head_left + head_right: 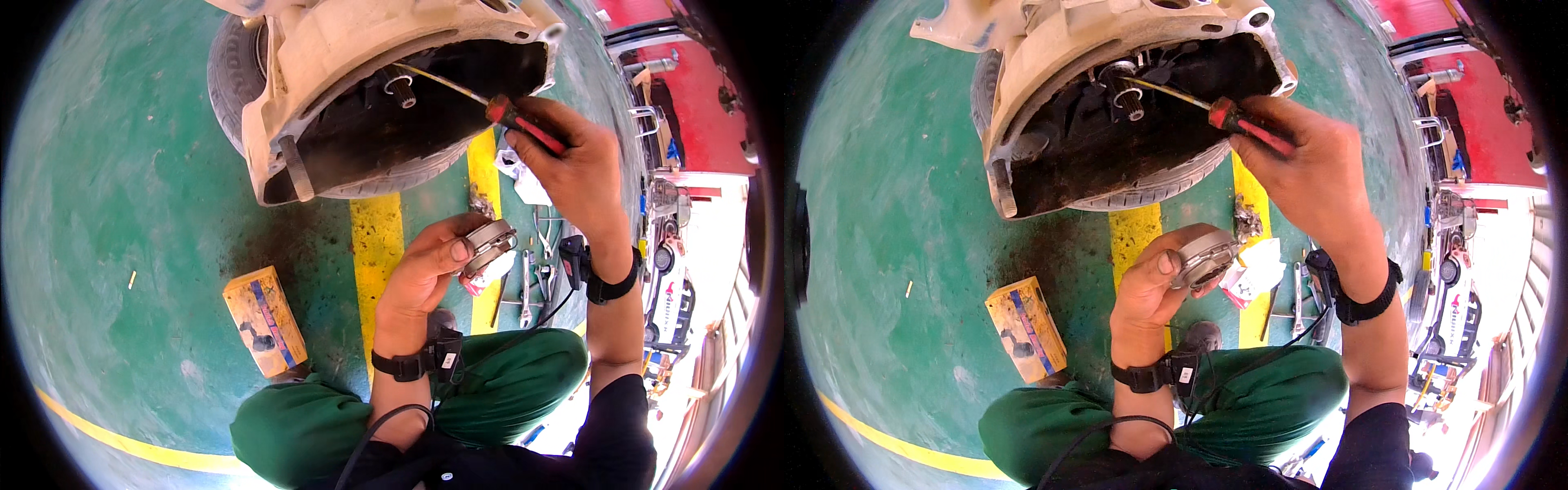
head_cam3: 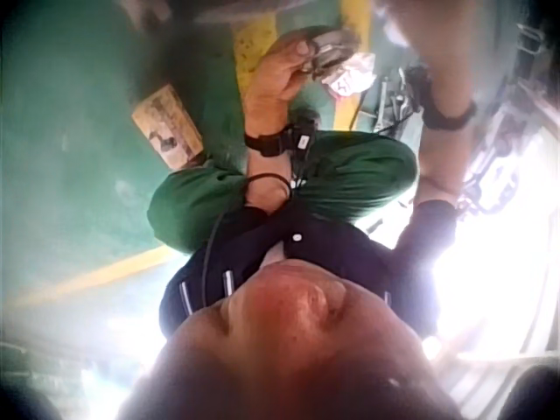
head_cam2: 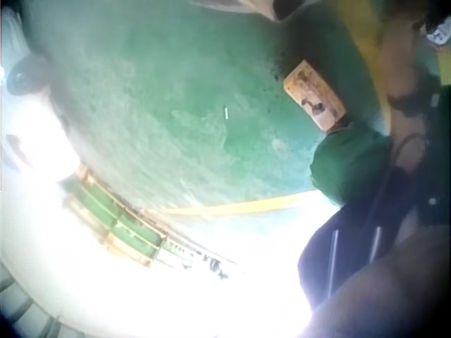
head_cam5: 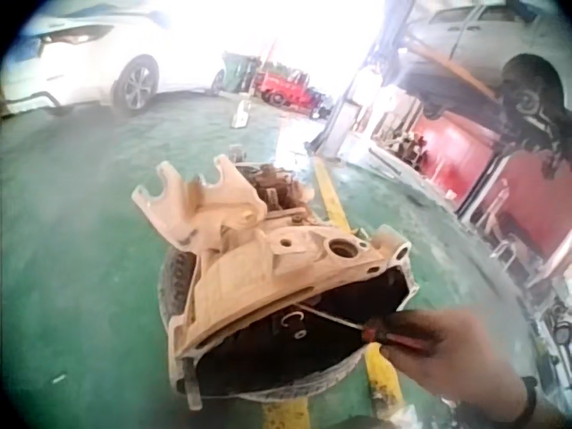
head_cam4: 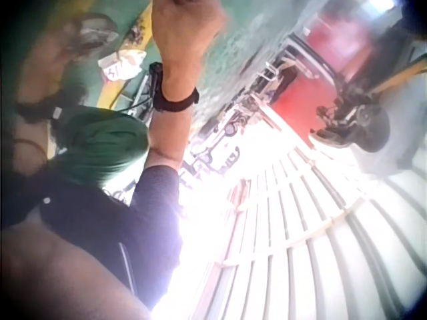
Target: The person is using a screwdriver to pry and a wrench to adjust the release bearing assembly within a transmission housing while kneeling on the floor.
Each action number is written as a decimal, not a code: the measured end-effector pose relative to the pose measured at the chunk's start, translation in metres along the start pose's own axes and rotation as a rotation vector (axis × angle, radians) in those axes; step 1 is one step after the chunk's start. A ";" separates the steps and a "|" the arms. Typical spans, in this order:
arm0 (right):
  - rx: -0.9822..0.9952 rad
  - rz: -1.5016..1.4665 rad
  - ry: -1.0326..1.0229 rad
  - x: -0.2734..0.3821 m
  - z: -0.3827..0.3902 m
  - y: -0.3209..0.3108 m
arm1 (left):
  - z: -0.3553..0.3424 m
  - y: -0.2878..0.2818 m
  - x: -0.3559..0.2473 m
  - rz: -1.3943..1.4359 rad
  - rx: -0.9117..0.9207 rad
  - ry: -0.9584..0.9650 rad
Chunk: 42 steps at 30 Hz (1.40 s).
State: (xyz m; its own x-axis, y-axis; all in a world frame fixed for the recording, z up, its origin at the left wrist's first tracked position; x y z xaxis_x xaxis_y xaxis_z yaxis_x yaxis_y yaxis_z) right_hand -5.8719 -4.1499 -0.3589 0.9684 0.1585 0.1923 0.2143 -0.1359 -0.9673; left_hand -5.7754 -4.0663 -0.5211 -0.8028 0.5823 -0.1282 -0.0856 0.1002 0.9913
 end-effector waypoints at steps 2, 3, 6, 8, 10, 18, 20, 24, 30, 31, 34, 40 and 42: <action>0.018 -0.003 0.036 -0.003 0.003 0.004 | 0.000 -0.001 -0.002 0.022 0.010 0.005; 0.020 -0.029 0.047 -0.007 0.004 0.007 | 0.000 -0.001 -0.002 0.039 0.003 0.014; 0.029 -0.120 0.096 -0.020 0.010 0.017 | 0.002 -0.008 0.001 0.079 -0.020 0.014; 0.047 -0.210 0.139 -0.025 0.014 0.026 | 0.003 -0.013 0.001 0.080 -0.043 0.017; 0.208 -0.357 0.321 -0.027 0.018 0.030 | 0.007 -0.016 -0.002 0.063 -0.072 0.031; 0.396 -0.920 0.573 -0.043 0.036 0.055 | 0.011 -0.029 -0.007 0.236 0.005 0.153; 0.387 -0.843 0.529 -0.043 0.036 0.056 | 0.012 -0.028 -0.008 0.261 0.017 0.176; 0.349 -0.624 0.412 -0.039 0.041 0.057 | 0.013 -0.026 -0.009 0.211 -0.045 0.191; 0.356 -0.603 0.376 -0.019 0.046 0.078 | 0.011 -0.022 -0.009 0.325 0.023 0.217; 0.370 -0.598 0.373 -0.017 0.049 0.081 | 0.012 -0.023 -0.009 0.303 0.011 0.216; 0.436 -0.597 0.349 -0.021 0.056 0.084 | 0.013 -0.018 -0.015 0.282 0.009 0.210; 0.508 -0.830 0.421 -0.041 0.055 0.081 | 0.021 -0.009 -0.029 0.368 0.060 0.281; 0.481 -0.739 0.427 -0.036 0.054 0.077 | 0.023 -0.009 -0.033 0.366 0.062 0.304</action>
State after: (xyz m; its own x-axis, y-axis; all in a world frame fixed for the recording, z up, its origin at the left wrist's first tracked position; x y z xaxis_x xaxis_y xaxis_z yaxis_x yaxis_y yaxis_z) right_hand -5.8970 -4.1129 -0.4497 0.5957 -0.3367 0.7293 0.8027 0.2831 -0.5249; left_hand -5.7342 -4.0682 -0.5268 -0.9106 0.3269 0.2529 0.2630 -0.0138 0.9647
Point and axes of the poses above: each hand's wrist, its own z-axis away from the middle knuckle, its own y-axis out of the palm, x = y × z, the point moved 4 cm from there along -z, towards the middle knuckle, and after that the axes turned 10 degrees about z, right-handed, at the moved point
